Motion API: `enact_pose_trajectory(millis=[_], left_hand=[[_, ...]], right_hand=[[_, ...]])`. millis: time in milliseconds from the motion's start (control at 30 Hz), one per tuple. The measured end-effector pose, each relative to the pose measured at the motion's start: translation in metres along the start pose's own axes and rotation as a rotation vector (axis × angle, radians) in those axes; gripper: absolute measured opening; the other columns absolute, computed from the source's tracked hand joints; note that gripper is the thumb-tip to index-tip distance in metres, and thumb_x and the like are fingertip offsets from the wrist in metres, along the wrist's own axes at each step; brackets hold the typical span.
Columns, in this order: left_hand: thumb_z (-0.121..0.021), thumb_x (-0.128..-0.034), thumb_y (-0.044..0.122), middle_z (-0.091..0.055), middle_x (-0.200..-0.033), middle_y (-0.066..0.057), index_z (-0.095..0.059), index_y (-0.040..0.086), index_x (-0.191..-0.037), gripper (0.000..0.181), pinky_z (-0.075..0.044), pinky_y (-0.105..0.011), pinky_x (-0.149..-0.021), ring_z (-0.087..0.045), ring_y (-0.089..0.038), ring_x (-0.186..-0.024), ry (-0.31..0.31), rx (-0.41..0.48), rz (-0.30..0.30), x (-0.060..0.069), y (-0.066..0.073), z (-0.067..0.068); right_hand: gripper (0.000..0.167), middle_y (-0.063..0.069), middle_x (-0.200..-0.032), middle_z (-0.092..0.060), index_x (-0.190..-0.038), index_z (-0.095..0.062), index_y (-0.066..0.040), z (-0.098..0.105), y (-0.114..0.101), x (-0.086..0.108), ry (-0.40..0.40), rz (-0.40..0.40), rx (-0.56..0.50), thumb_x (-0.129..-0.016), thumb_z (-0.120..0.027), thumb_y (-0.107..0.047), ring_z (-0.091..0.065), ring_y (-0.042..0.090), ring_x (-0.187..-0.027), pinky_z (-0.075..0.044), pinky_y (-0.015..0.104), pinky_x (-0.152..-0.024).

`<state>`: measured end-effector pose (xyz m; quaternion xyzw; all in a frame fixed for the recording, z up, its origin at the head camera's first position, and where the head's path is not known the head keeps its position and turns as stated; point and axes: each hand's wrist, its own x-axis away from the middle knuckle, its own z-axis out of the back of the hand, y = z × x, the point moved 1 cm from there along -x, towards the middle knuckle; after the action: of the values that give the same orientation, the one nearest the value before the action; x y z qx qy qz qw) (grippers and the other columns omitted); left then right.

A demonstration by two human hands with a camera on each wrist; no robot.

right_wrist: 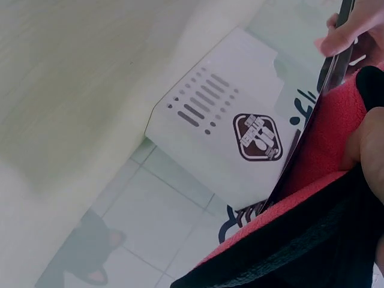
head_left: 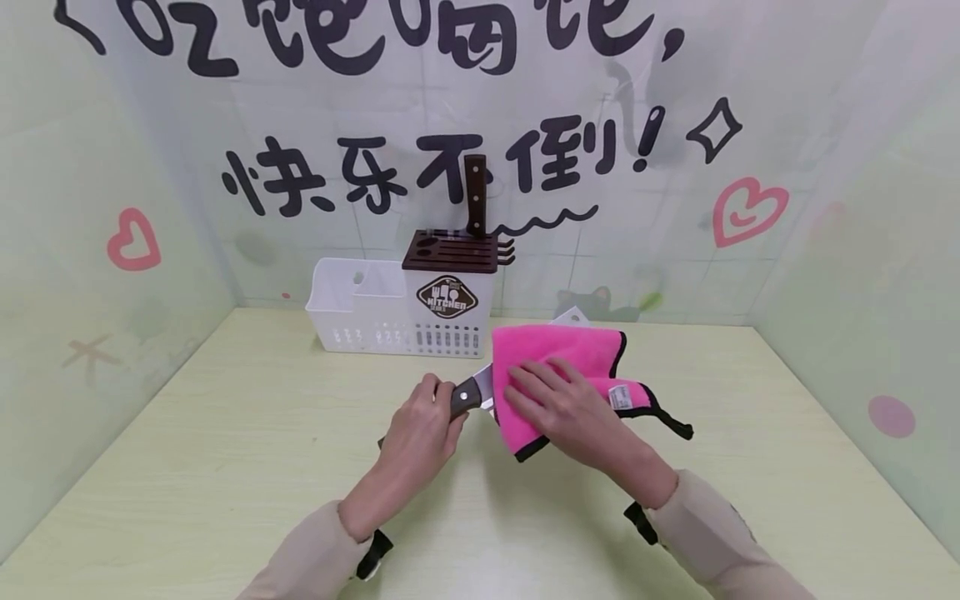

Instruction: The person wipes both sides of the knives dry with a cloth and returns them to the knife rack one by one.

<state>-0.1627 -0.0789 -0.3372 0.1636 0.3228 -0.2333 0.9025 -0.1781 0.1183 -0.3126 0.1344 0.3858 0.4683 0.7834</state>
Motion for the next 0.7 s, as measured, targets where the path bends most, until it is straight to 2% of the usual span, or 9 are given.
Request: enact_pose_trajectory(millis=[300, 467, 700], left_hand=[[-0.072, -0.071, 0.006, -0.048, -0.074, -0.014, -0.057, -0.009, -0.083, 0.025, -0.051, -0.029, -0.051, -0.052, -0.02, -0.061, -0.005, 0.001, 0.003, 0.002, -0.001, 0.0], [-0.072, -0.0719, 0.007, -0.048, -0.074, -0.014, -0.057, -0.009, -0.084, 0.025, -0.051, -0.028, -0.05, -0.052, -0.02, -0.061, -0.008, -0.001, 0.004, 0.004, -0.003, 0.0], [-0.073, -0.0707, 0.006, -0.048, -0.074, -0.014, -0.056, -0.01, -0.083, 0.026, -0.051, -0.028, -0.05, -0.053, -0.02, -0.06, -0.011, -0.004, 0.004, 0.005, -0.006, 0.001]], right_hand=[[0.05, 0.01, -0.112, -0.06, -0.112, -0.06, -0.009, -0.008, 0.019, 0.01, -0.055, -0.102, -0.038, -0.066, -0.079, -0.012, -0.055, 0.025, -0.104, -0.045, 0.037, -0.087], [0.047, 0.013, -0.108, -0.06, -0.11, -0.061, -0.005, -0.013, 0.029, 0.017, -0.026, -0.168, -0.09, -0.066, -0.077, -0.006, -0.055, 0.028, -0.102, -0.046, 0.039, -0.085], [0.053, 0.017, -0.107, -0.06, -0.108, -0.061, -0.002, -0.017, 0.041, 0.026, -0.001, -0.251, -0.141, -0.059, -0.082, -0.005, -0.056, 0.031, -0.102, -0.046, 0.042, -0.086]])
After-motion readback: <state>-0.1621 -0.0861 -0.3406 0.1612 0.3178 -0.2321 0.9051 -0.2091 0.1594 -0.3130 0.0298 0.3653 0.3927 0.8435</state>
